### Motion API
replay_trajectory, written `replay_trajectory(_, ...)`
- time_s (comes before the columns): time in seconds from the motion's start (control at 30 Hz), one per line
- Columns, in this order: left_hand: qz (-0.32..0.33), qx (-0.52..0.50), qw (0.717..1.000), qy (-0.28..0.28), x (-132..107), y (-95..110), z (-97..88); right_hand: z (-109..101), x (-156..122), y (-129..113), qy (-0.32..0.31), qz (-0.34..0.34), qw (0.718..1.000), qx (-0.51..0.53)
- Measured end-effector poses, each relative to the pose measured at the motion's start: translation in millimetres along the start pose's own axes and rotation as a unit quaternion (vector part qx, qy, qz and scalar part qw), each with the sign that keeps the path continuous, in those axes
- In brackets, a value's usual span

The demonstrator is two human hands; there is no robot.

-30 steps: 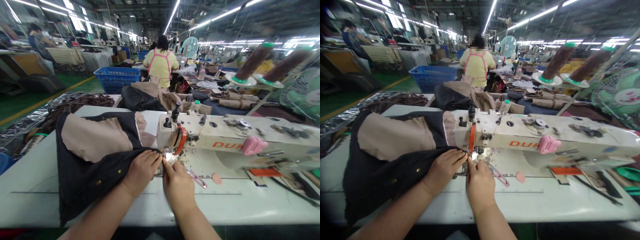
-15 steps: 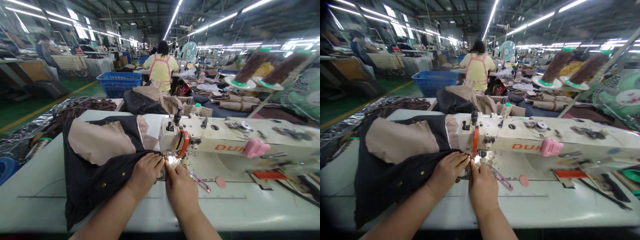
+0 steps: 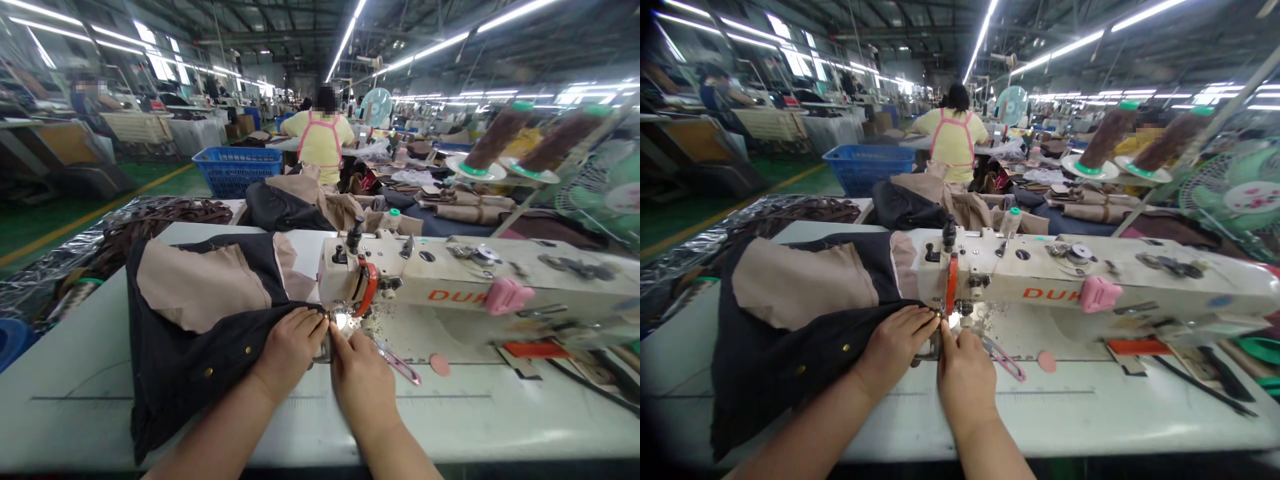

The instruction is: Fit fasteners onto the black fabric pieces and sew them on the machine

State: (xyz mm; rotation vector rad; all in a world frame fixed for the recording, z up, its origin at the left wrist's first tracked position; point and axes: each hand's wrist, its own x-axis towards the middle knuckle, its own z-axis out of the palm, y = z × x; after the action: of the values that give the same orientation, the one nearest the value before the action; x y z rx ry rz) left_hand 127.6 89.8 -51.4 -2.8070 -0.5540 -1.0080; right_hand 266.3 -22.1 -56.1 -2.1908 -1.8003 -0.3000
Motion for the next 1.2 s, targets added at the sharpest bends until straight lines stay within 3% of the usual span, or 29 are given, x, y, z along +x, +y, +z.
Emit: replay_trajectory(1.2,0.003,-0.001,1.0,0.023,4.2,1.0,-1.2,3.5,-1.3,1.5,0.0,-0.011,1.0,-0.007)
